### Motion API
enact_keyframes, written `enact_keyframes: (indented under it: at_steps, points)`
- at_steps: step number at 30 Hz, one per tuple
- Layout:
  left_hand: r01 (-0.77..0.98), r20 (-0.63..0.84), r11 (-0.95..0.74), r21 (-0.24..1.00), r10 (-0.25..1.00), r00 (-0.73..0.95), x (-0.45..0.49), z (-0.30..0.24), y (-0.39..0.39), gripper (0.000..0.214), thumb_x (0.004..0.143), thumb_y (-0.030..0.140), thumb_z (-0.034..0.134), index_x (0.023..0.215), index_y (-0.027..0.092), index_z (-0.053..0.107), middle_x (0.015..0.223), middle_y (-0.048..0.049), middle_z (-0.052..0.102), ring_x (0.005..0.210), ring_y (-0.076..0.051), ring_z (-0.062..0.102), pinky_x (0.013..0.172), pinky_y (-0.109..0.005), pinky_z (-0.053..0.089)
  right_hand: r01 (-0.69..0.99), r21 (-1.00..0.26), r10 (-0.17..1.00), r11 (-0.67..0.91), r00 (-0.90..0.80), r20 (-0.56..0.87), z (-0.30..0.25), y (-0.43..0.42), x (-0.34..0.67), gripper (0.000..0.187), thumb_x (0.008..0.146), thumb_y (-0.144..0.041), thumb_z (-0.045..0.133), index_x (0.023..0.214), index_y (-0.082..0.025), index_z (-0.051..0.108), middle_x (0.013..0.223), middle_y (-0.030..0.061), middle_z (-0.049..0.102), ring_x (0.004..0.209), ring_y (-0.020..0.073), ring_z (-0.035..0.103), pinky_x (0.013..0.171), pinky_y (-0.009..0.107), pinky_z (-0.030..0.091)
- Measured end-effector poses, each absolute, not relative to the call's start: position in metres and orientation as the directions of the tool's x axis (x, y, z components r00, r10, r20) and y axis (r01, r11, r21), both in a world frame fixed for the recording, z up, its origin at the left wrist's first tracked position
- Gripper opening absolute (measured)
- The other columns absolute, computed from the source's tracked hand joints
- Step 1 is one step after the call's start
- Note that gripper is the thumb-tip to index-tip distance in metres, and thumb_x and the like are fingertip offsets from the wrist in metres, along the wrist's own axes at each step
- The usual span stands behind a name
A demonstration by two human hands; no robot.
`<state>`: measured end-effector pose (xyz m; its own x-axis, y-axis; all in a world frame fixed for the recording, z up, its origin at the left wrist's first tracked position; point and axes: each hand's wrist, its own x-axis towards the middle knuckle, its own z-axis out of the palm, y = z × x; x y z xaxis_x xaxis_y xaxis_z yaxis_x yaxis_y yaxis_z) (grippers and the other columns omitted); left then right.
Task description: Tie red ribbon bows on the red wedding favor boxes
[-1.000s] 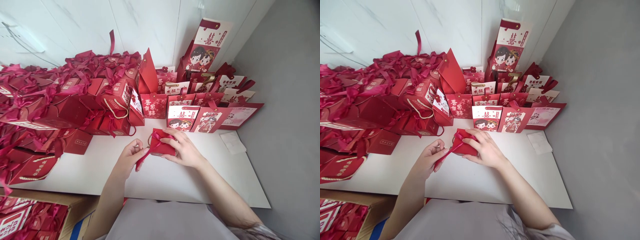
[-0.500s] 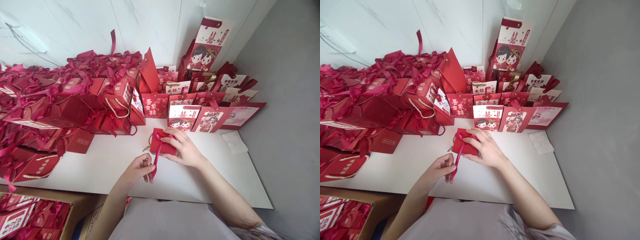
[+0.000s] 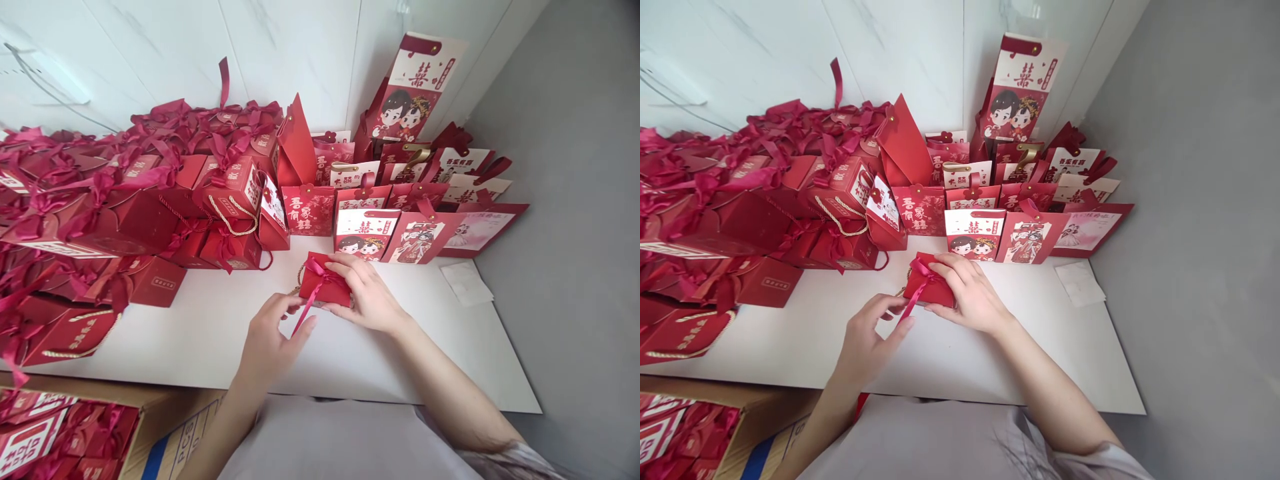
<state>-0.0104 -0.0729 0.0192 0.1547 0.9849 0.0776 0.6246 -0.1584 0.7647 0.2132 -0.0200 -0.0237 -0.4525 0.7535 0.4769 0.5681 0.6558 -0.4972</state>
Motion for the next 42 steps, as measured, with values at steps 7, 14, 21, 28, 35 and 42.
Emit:
enact_keyframes:
  at_steps: [7, 14, 21, 28, 35, 42]
  points:
    - [0.089, -0.295, 0.284, 0.955, 0.941, 0.163, -0.005, 0.016, -0.058, 0.034, 0.093, 0.042, 0.059, 0.069, 0.019, 0.063, 0.068, -0.0011, 0.058, 0.064, -0.014, 0.050, 0.063, -0.027, 0.042, 0.574, -0.462, 0.735, 0.676, -0.474, 0.485, -0.026, -0.020, 0.215, 0.060, 0.092, -0.053, 0.065, 0.141, -0.025, 0.045, 0.145, 0.0174, 0.051, 0.137, 0.0345, 0.047, 0.109, 0.054, 0.044]
    - [-0.240, -0.463, 0.540, 0.807, 0.830, 0.309, -0.016, 0.002, -0.058, 0.036, 0.093, 0.040, 0.062, 0.067, 0.016, 0.060, 0.067, 0.0005, 0.050, 0.061, -0.010, 0.044, 0.059, -0.023, 0.039, 0.583, -0.450, 0.735, 0.676, -0.489, 0.470, -0.027, -0.019, 0.216, 0.056, 0.092, -0.053, 0.064, 0.139, -0.025, 0.051, 0.145, 0.0172, 0.051, 0.138, 0.0358, 0.046, 0.110, 0.056, 0.043]
    - [-0.178, -0.487, 0.526, 0.832, 0.845, 0.220, -0.025, -0.010, -0.057, 0.036, 0.091, 0.040, 0.064, 0.065, 0.016, 0.055, 0.067, 0.0008, 0.049, 0.063, -0.011, 0.045, 0.062, -0.023, 0.040, 0.561, -0.468, 0.729, 0.683, -0.485, 0.483, -0.027, -0.019, 0.216, 0.059, 0.091, -0.054, 0.066, 0.139, -0.022, 0.051, 0.143, 0.0168, 0.054, 0.140, 0.0352, 0.046, 0.112, 0.055, 0.043]
    - [-0.104, -0.351, 0.356, 0.929, 0.934, 0.066, -0.042, -0.010, -0.040, 0.033, 0.089, 0.041, 0.066, 0.069, 0.018, 0.054, 0.066, 0.0023, 0.051, 0.065, -0.011, 0.043, 0.065, -0.024, 0.037, 0.527, -0.513, 0.735, 0.678, -0.475, 0.484, -0.031, -0.016, 0.216, 0.074, 0.089, -0.056, 0.067, 0.148, -0.023, 0.038, 0.144, 0.0181, 0.053, 0.140, 0.0346, 0.046, 0.113, 0.057, 0.042]
    - [0.448, -0.444, 0.335, 0.829, 0.881, 0.163, -0.058, -0.008, -0.031, 0.029, 0.085, 0.045, 0.066, 0.072, 0.019, 0.063, 0.071, 0.0003, 0.061, 0.066, -0.015, 0.052, 0.064, -0.025, 0.039, 0.474, -0.597, 0.760, 0.647, -0.468, 0.452, -0.022, -0.019, 0.218, 0.078, 0.086, -0.061, 0.068, 0.148, -0.023, 0.037, 0.150, 0.0182, 0.049, 0.142, 0.0357, 0.044, 0.116, 0.059, 0.038]
    - [0.620, -0.133, 0.114, 0.776, 0.991, -0.015, -0.064, 0.023, -0.005, 0.019, 0.089, 0.041, 0.063, 0.098, 0.025, 0.070, 0.107, -0.0031, 0.070, 0.097, -0.021, 0.061, 0.079, -0.027, 0.044, 0.332, -0.869, 0.928, 0.367, -0.063, 0.368, -0.017, -0.020, 0.217, 0.033, 0.102, -0.045, 0.049, 0.129, -0.026, 0.052, 0.138, 0.0129, 0.057, 0.132, 0.0267, 0.053, 0.110, 0.048, 0.046]
